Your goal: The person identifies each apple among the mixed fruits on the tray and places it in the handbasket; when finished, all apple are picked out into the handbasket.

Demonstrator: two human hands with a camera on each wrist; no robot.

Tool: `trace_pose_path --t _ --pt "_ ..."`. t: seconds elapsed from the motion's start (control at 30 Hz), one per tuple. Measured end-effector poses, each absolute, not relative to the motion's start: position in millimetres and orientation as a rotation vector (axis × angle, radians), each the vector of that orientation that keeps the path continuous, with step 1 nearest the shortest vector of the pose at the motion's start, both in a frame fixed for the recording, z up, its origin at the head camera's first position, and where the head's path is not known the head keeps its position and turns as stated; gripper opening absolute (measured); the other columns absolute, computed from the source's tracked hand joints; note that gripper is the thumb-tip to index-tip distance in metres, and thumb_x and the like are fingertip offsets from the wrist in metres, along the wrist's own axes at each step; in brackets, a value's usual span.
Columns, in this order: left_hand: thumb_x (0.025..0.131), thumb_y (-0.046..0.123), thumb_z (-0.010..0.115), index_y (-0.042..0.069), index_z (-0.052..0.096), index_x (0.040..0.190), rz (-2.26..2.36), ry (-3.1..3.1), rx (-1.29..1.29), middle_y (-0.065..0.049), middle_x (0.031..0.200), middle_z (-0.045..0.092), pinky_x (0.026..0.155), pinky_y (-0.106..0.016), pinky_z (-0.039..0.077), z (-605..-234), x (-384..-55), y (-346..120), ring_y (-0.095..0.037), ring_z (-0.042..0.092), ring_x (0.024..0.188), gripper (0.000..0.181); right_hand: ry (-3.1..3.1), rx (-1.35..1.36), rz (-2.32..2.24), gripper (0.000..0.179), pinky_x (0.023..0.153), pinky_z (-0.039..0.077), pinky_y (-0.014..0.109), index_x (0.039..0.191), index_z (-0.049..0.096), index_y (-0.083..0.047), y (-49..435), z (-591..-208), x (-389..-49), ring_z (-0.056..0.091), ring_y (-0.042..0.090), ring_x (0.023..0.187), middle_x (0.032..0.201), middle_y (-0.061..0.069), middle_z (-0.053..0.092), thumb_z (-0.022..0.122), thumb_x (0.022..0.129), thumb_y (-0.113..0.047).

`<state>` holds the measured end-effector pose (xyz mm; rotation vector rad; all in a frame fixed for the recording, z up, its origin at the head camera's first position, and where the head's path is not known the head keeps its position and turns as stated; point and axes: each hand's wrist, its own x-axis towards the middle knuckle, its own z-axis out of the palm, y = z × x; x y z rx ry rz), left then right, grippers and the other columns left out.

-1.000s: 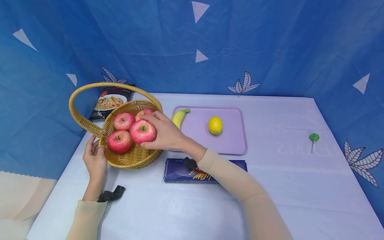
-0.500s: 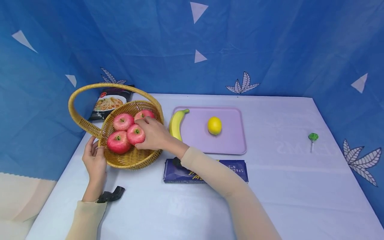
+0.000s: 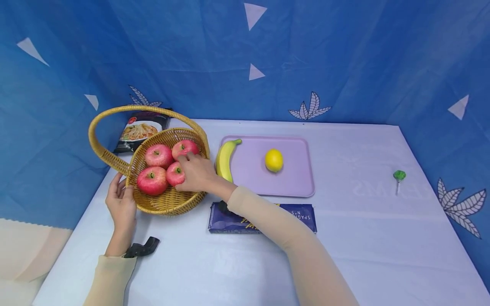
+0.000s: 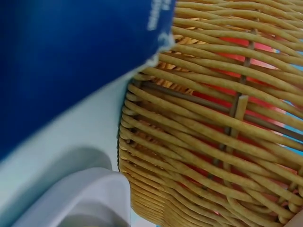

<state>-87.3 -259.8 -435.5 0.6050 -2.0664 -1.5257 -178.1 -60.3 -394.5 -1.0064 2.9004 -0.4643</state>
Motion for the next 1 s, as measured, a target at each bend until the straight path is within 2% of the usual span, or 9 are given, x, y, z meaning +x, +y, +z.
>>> trace_pose_path --t 0.3,0.5,0.63,0.73,0.83,1.0 --pt "0.1 0.007 0.045 0.015 0.044 0.147 -1.511 -2.068 0.596 -0.012 0.131 0.056 0.106 -0.035 0.049 -437 -89 -261 -0.017 0.053 0.12 0.047 2.949 -1.025 -0.331 0.075 0.069 0.057 0.032 0.134 0.051 -0.022 -63 -399 -178 0.057 0.017 0.107 0.126 -0.002 0.057 0.073 0.073 -0.06" --pt "0.1 0.006 0.045 0.015 0.044 0.147 -1.507 -2.073 0.594 -0.012 0.132 0.056 0.106 -0.036 0.049 -438 -89 -261 -0.017 0.053 0.121 0.047 2.978 -1.049 -0.324 0.071 0.054 0.051 0.027 0.127 0.055 -0.018 -63 -400 -178 0.057 0.015 0.084 0.118 0.005 0.052 0.073 0.073 -0.06" --pt "0.101 0.006 0.045 0.015 0.044 0.147 -1.502 -2.076 0.591 -0.012 0.131 0.056 0.106 -0.037 0.049 -438 -89 -262 -0.018 0.053 0.121 0.047 2.963 -1.046 -0.31 0.073 0.052 0.051 0.026 0.128 0.053 -0.016 -62 -400 -178 0.057 0.015 0.081 0.116 0.007 0.051 0.072 0.075 -0.061" --pt "0.1 0.007 0.045 0.015 0.044 0.147 -1.506 -2.069 0.587 -0.012 0.131 0.056 0.107 -0.036 0.048 -439 -89 -261 -0.019 0.053 0.121 0.047 2.918 -1.036 -0.321 0.076 0.06 0.055 0.028 0.132 0.051 -0.015 -61 -398 -178 0.059 0.016 0.089 0.119 0.007 0.052 0.072 0.076 -0.061" --pt "0.1 0.007 0.045 0.015 0.044 0.147 -1.514 -2.066 0.585 -0.012 0.131 0.056 0.107 -0.036 0.048 -439 -89 -261 -0.019 0.053 0.122 0.047 2.845 -1.037 -0.396 0.079 0.075 0.058 0.031 0.136 0.048 -0.012 -58 -393 -179 0.059 0.019 0.103 0.126 0.008 0.051 0.074 0.077 -0.058" --pt "0.101 0.008 0.044 0.016 0.043 0.147 -1.51 -2.075 0.6 -0.012 0.132 0.056 0.106 -0.036 0.049 -437 -88 -261 -0.019 0.053 0.122 0.047 2.704 -1.06 -0.646 0.084 0.099 0.053 0.037 0.144 0.043 -0.009 -45 -376 -174 0.052 0.023 0.124 0.141 0.012 0.045 0.077 0.079 -0.049"
